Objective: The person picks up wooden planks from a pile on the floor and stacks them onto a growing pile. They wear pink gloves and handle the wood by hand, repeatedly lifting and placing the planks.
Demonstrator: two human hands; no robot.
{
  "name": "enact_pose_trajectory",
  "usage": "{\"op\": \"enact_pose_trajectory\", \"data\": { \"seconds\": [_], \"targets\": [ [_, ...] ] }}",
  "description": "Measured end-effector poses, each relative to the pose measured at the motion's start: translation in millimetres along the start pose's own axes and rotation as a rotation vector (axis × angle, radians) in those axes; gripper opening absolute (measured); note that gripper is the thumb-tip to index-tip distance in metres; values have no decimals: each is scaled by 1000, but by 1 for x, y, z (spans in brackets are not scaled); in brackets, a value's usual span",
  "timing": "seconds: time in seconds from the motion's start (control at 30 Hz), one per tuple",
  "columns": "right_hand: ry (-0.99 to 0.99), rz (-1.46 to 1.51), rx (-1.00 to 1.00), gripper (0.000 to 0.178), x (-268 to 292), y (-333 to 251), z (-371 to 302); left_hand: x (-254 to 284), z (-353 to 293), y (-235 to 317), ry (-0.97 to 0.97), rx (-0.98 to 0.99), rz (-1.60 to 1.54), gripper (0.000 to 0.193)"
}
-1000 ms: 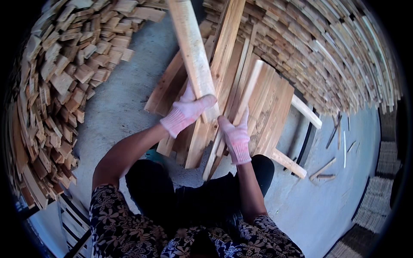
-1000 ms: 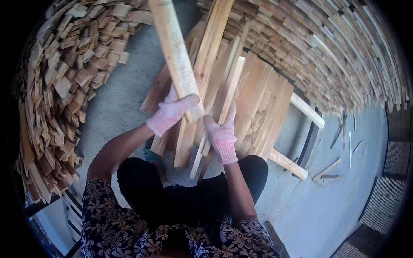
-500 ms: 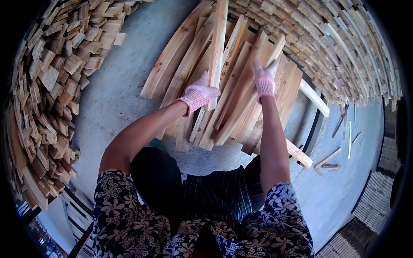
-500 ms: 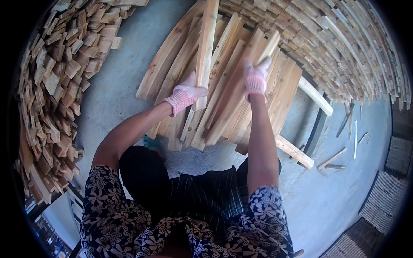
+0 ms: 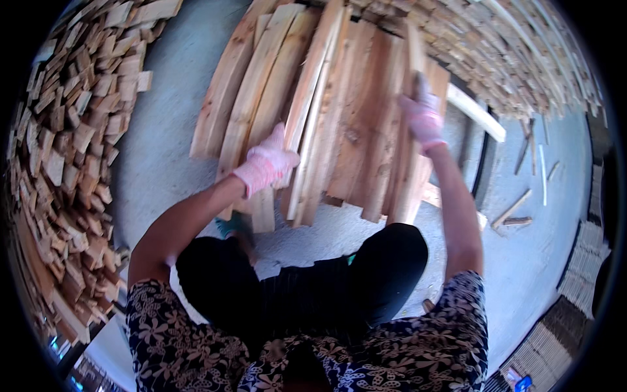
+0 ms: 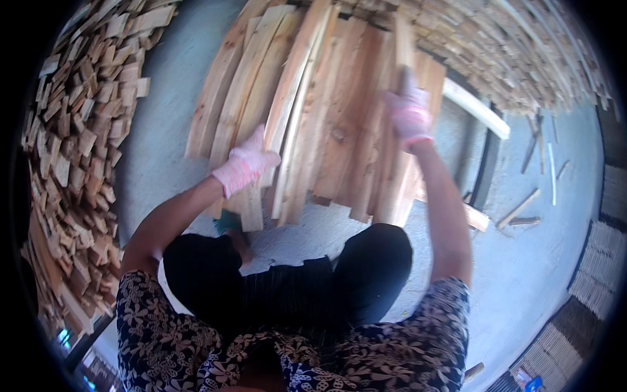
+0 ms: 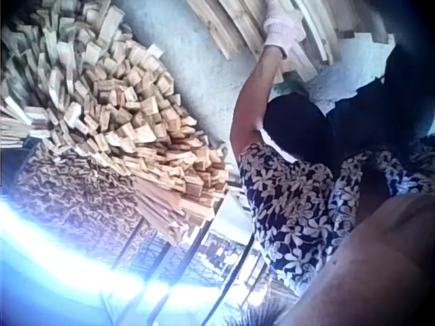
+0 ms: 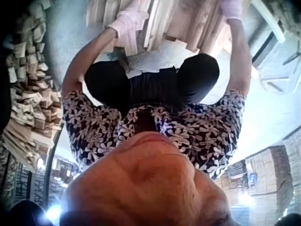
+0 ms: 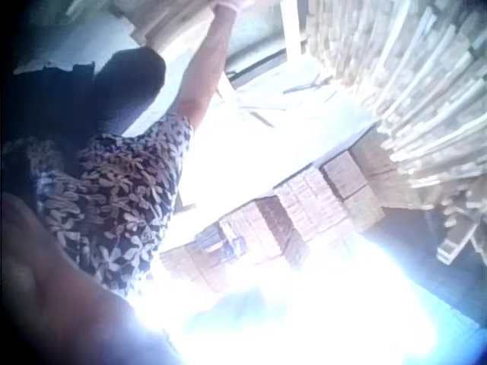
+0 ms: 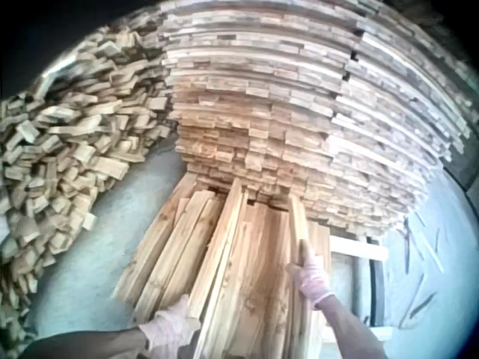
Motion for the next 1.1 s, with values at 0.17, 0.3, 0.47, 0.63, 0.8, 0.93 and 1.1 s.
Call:
{"op": "enact_pose_trajectory", "data": {
  "seconds": [0.17, 0.3, 0.47, 0.63, 0.8, 0.93, 1.1],
  "targets": [
    [-23, -81, -408, 85, 36, 133, -44, 10, 5, -37, 62, 174, -216, 86],
    [-110, -248, -536, 78, 27, 205, -56, -2, 10, -28, 159, -75, 116, 100],
    [-63, 208, -92, 65, 15, 208, -32, -38, 12, 32, -21, 118, 181, 122],
    [-166, -121, -445, 63, 3, 174, -43, -24, 20, 16, 49, -31, -8, 124],
    [-175, -492, -150, 55, 24, 50, -28, -10, 8, 14, -190, -10, -711, 124],
    [-411, -307, 127, 57, -46, -91, -45, 30, 10, -14, -154, -65, -667, 108],
    [-275, -417, 26, 62, -125, -135, -60, 30, -17, 11, -187, -73, -840, 69]
  ]
}}
Point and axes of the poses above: each hand's wrist, its own z-axis towards the middle knuckle, its own x-axis out of the back of the hand, y = z × x, the point moved 9 cm from there along z, towards the middle knuckle, and after that the axes turned 5 degrees about -z, right-handed, at the moved point
